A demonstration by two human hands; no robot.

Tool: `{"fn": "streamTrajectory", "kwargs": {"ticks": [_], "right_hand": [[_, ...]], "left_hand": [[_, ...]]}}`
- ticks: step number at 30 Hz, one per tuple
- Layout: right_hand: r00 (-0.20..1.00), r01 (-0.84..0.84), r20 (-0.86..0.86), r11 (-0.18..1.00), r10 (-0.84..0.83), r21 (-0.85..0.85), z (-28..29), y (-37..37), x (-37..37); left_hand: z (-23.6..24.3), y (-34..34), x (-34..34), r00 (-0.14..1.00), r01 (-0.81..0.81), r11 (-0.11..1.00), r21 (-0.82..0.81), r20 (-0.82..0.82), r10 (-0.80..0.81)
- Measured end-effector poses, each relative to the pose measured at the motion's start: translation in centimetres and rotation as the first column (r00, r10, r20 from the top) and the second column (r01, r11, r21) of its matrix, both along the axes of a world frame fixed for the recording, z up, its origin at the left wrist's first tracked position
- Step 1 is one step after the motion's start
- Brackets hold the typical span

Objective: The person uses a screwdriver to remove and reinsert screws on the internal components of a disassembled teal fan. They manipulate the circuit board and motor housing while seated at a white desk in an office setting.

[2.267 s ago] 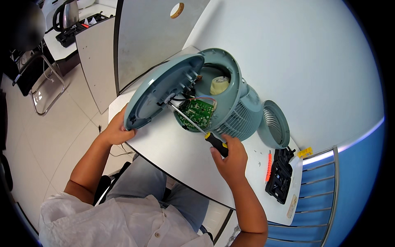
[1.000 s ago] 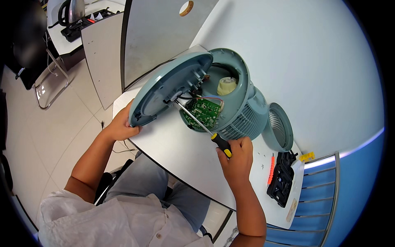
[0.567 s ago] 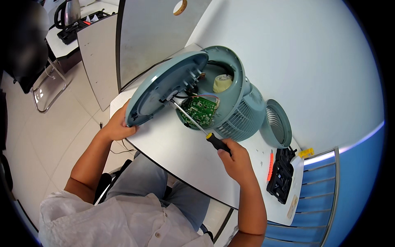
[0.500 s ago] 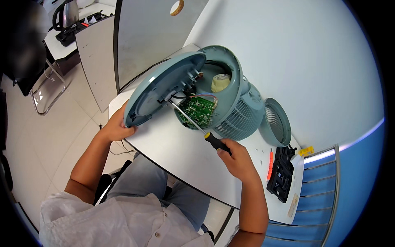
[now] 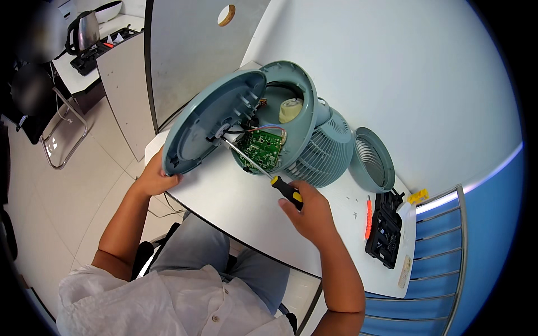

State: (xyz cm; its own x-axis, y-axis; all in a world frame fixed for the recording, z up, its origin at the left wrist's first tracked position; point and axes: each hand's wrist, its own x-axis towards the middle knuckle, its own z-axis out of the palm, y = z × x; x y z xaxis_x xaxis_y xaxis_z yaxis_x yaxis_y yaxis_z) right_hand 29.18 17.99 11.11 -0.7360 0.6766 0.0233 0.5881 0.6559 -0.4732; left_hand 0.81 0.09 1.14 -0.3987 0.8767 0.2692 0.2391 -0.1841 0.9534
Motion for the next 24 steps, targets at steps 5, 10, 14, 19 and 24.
{"fn": "streamTrajectory", "kwargs": {"ticks": [5,10,14,19,24], "right_hand": [[0.987,-0.142,-0.029,0.944,0.157,0.297,0.0,1.0,1.0],[0.993,-0.021,-0.087,0.868,0.074,0.496,-1.1,0.2,0.2],[0.999,0.005,0.033,0.967,-0.013,0.254,-0.9,-0.4,-0.2],[0.998,-0.067,-0.024,0.994,0.065,-0.083,-0.9,0.8,0.3],[0.977,0.037,-0.121,0.696,-0.176,-0.717,-0.4,1.7,0.9]], "left_hand": [[-0.1,0.1,-0.2,0.999,0.026,1.000,-0.004,0.031,-0.025],[-0.3,0.1,-0.1,0.997,0.037,0.999,0.004,0.074,-0.037],[-0.6,0.2,-0.2,0.996,0.037,0.999,0.007,0.075,-0.037],[0.1,0.1,0.0,0.998,0.061,0.998,0.019,0.012,-0.061],[0.2,0.0,-0.1,0.998,0.057,0.998,0.003,0.034,-0.057]]}}
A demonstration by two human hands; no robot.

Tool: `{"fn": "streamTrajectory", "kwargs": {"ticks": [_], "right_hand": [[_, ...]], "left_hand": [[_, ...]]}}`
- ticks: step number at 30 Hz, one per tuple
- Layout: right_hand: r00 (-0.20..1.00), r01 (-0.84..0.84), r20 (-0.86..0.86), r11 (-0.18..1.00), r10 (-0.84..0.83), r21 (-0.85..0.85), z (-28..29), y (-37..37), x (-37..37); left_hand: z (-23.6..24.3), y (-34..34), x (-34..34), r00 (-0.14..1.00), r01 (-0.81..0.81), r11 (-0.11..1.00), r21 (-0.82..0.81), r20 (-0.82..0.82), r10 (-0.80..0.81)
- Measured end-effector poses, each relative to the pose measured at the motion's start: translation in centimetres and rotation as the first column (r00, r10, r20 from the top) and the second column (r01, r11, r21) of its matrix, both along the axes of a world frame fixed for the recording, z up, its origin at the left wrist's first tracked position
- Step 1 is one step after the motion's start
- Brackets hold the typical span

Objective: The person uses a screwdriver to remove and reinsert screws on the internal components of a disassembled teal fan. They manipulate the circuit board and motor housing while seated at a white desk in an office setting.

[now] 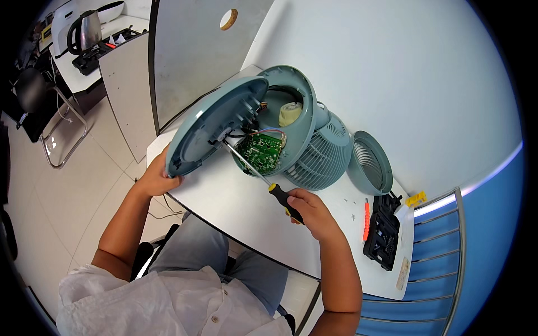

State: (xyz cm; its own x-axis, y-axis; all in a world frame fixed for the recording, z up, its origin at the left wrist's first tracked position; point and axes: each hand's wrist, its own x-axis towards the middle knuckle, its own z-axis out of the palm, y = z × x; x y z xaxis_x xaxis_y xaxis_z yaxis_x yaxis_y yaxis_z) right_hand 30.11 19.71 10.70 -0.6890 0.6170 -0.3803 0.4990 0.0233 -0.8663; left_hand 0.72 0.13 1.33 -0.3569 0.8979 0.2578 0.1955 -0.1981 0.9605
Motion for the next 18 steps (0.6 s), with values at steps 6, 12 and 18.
{"fn": "streamTrajectory", "kwargs": {"ticks": [6,12,18], "right_hand": [[0.994,-0.100,0.067,0.980,0.089,0.172,-0.1,-0.3,-0.1],[1.000,-0.014,0.022,0.350,-0.017,0.937,-1.7,-2.2,-1.0],[0.988,-0.039,0.127,0.645,-0.090,0.763,-1.2,-3.1,-1.6]], "left_hand": [[-0.3,0.0,-0.1,1.000,0.006,1.000,0.015,-0.002,-0.006],[-0.1,0.1,0.0,1.000,0.001,1.000,0.010,-0.021,-0.001],[-0.2,0.0,-0.1,0.999,-0.001,1.000,0.017,-0.053,0.002]]}}
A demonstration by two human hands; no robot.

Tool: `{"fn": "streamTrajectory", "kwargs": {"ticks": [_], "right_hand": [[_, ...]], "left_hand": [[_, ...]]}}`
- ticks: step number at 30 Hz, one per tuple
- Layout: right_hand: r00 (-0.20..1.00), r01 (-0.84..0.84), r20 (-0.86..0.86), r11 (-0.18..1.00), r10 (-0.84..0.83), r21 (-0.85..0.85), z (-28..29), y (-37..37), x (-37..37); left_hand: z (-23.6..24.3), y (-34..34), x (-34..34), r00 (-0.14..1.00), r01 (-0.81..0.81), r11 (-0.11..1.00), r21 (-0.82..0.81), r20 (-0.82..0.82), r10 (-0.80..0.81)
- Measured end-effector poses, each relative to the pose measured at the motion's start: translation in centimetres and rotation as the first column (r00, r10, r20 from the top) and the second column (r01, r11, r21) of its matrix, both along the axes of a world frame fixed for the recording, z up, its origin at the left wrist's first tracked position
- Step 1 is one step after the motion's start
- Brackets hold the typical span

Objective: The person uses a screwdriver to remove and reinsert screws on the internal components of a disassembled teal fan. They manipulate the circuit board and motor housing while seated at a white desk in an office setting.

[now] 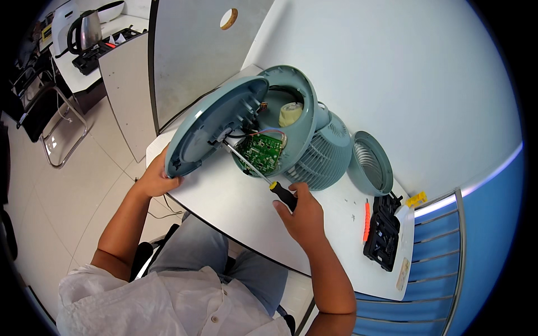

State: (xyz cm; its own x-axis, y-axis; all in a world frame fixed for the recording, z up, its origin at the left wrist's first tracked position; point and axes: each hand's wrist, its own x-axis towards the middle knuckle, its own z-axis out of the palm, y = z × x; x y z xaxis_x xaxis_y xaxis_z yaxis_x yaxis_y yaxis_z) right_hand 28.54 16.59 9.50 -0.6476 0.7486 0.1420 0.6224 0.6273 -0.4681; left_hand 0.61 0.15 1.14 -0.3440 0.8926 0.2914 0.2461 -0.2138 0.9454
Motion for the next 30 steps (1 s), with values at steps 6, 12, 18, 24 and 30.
{"fn": "streamTrajectory", "kwargs": {"ticks": [6,12,18,24,30], "right_hand": [[0.987,-0.158,-0.028,0.987,0.159,0.032,-0.3,1.6,1.4],[0.994,-0.107,0.020,0.970,0.105,0.216,0.1,0.6,0.8],[0.997,-0.079,0.026,0.991,0.076,0.108,-0.2,0.2,0.8],[0.972,-0.229,0.041,0.908,0.229,0.350,-1.2,1.4,1.7],[0.993,-0.117,0.062,0.938,0.103,0.325,0.0,0.5,0.9]], "left_hand": [[0.3,-0.1,0.0,1.000,-0.001,1.000,-0.025,0.006,0.001],[0.4,-0.1,0.1,1.000,0.009,0.999,-0.042,0.005,-0.009],[0.2,-0.1,0.0,1.000,0.015,1.000,-0.008,-0.006,-0.015],[0.3,-0.1,0.1,1.000,0.012,0.999,-0.029,0.006,-0.012],[0.2,-0.1,0.1,1.000,0.010,1.000,-0.019,0.010,-0.009]]}}
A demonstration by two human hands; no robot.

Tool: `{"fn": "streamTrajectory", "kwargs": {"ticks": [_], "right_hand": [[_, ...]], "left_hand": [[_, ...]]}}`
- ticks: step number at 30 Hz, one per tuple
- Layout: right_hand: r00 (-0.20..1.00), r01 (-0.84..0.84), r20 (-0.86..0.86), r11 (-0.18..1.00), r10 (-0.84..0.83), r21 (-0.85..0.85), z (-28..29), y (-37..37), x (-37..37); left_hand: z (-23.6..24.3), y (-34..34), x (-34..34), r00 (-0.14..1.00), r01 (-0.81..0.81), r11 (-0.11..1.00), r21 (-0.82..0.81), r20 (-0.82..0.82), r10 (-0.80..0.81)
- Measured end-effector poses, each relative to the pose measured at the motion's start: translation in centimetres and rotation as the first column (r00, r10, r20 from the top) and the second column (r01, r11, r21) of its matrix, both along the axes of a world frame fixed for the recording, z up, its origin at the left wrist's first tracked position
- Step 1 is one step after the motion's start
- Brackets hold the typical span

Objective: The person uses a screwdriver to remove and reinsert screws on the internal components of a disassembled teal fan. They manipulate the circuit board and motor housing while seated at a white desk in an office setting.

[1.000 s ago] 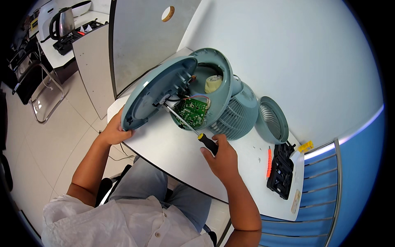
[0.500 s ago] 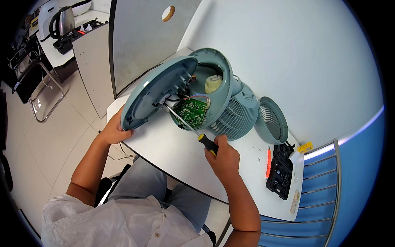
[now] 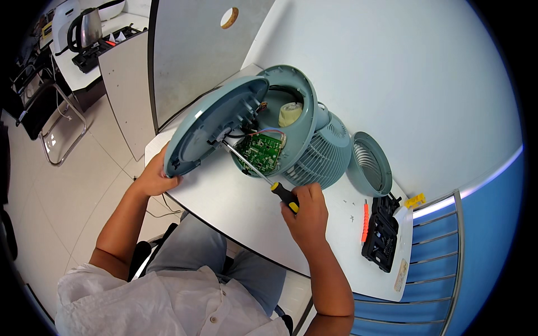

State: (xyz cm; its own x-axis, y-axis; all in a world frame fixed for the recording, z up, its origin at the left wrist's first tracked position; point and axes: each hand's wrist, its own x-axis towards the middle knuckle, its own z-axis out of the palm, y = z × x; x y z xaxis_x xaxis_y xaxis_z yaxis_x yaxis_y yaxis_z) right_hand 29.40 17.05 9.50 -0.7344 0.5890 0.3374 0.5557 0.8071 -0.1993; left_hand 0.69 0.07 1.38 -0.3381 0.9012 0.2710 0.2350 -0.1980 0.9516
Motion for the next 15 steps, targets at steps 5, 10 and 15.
{"fn": "streamTrajectory", "kwargs": {"ticks": [5,10,15], "right_hand": [[0.984,0.130,0.139,0.984,-0.113,-0.124,-0.3,-0.1,-0.3],[1.000,0.024,0.009,0.990,-0.023,-0.136,-0.5,-0.1,0.2],[0.993,-0.116,0.024,0.991,0.118,-0.058,-0.7,0.8,1.0]], "left_hand": [[0.0,0.1,0.0,1.000,0.000,1.000,0.011,-0.022,0.000],[0.3,0.0,0.1,1.000,-0.006,1.000,-0.024,-0.010,0.006],[0.3,0.0,0.0,0.999,-0.025,0.999,-0.027,-0.039,0.024]]}}
